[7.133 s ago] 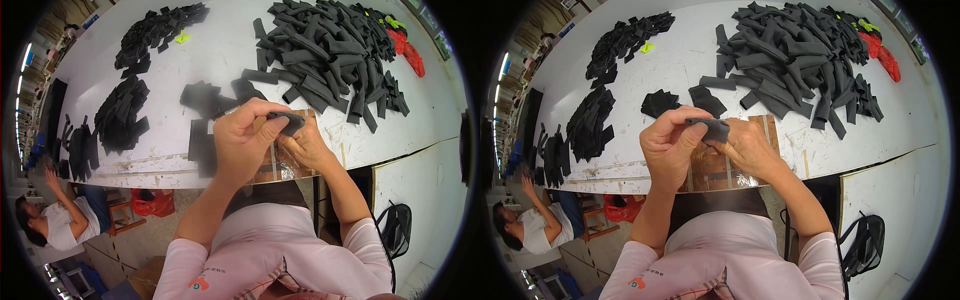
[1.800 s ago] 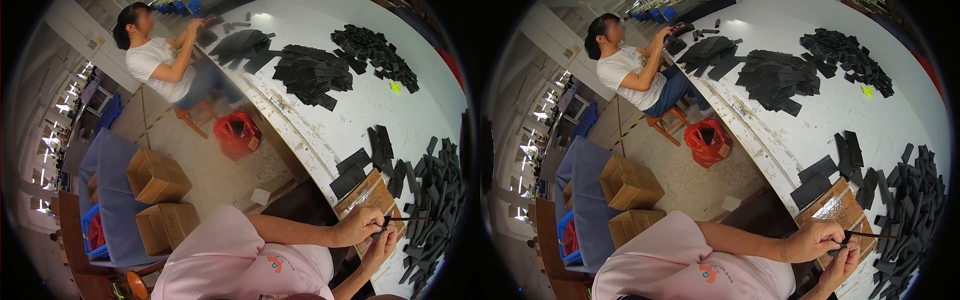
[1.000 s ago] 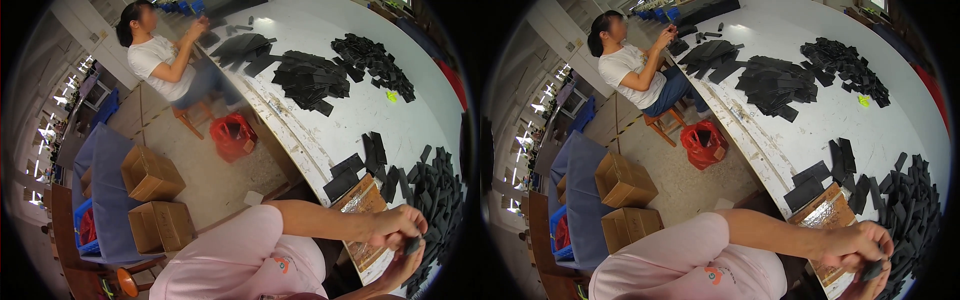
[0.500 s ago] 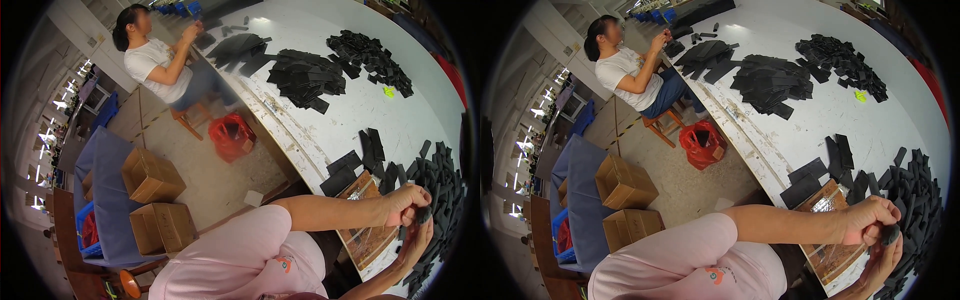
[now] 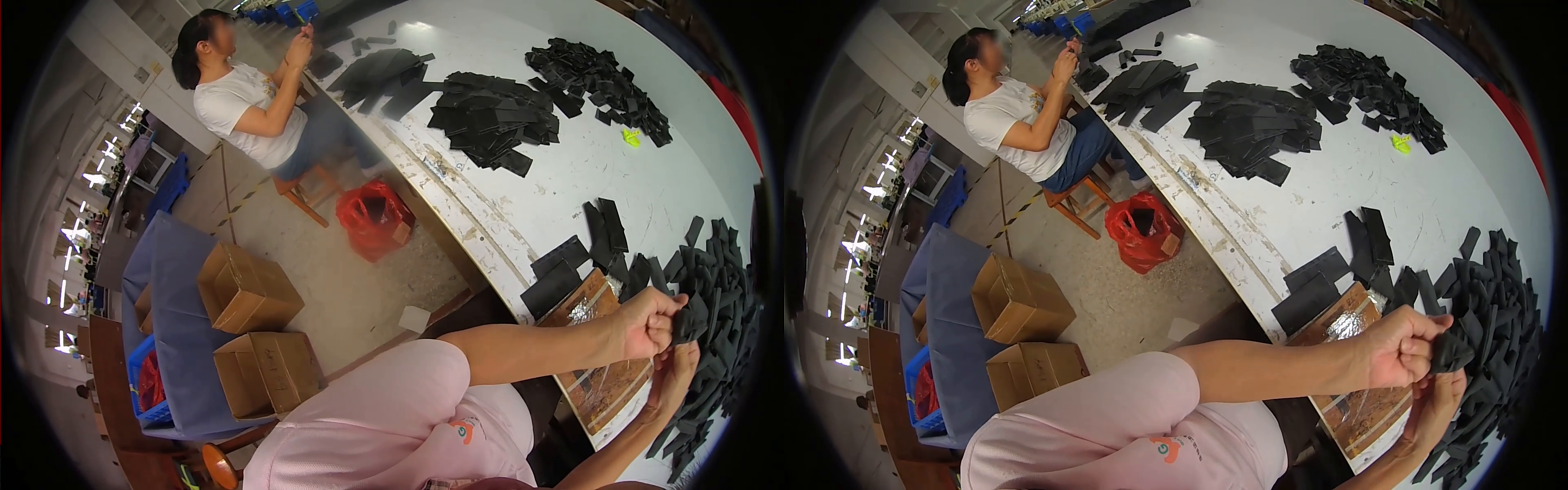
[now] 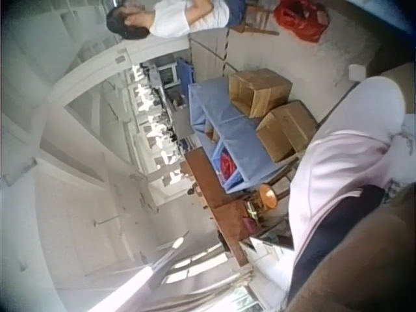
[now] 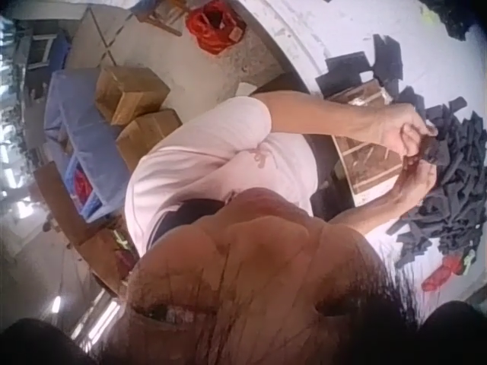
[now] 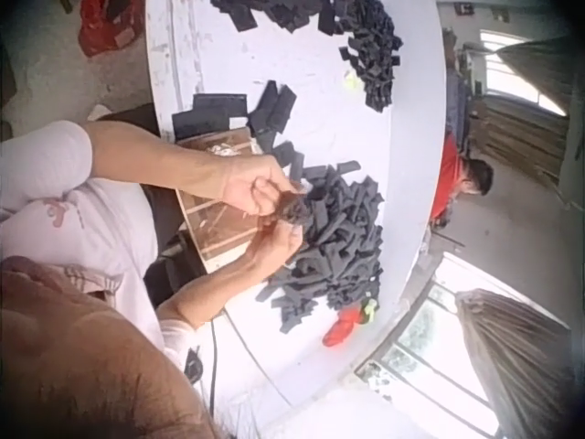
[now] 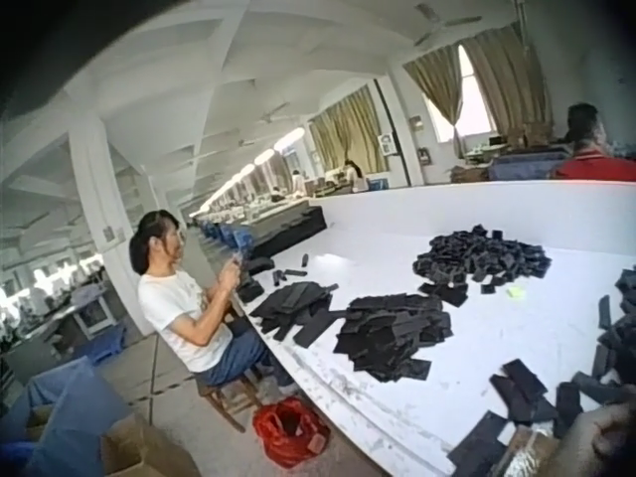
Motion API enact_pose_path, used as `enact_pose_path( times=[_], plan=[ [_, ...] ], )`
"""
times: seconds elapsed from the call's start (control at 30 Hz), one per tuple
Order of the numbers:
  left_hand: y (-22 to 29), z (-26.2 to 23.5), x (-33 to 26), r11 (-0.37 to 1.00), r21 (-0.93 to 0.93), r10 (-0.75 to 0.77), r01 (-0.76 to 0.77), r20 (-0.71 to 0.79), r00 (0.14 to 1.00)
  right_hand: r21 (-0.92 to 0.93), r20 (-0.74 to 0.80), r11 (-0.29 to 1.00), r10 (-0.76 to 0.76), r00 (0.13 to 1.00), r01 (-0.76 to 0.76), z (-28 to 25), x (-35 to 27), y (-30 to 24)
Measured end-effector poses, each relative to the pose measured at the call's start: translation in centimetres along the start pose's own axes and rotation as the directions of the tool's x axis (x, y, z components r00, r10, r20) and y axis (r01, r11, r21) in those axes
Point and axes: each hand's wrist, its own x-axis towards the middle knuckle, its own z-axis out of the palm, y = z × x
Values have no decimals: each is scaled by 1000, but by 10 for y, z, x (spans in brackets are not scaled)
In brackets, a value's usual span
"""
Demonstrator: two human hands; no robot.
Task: The recorder is applying glue to small black foam pieces using a thin rod.
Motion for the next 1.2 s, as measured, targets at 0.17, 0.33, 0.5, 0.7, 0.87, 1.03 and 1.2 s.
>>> enact_pose_path(
  times=[0.17,0.33,0.5,0.7,0.87,1.03,1.2],
  plan=[
    [4,-21,5,993,109,56,-53,-23,998,142,99,988,53,994,-67,-18,0,23],
    [6,-32,-9,965,262,41,-26,-54,998,258,130,963,45,991,-78,-27,-6,45],
    [-21,10,-32,700,664,142,-264,233,962,140,225,990,-14,974,-18,-48,1,25],
    [-19,-24,-21,226,751,323,-621,543,775,-123,53,992,-26,998,32,-52,4,66],
    [-8,-34,-31,779,610,200,-144,-24,979,3,261,996,86,961,-90,-44,-4,57],
    [-18,-3,-34,992,112,-78,61,157,985,-46,-40,997,-61,997,59,-2,-16,-1],
    [-7,-32,-27,737,672,117,-66,-31,993,111,64,989,91,994,-98,-20,-18,47]
  ],
)
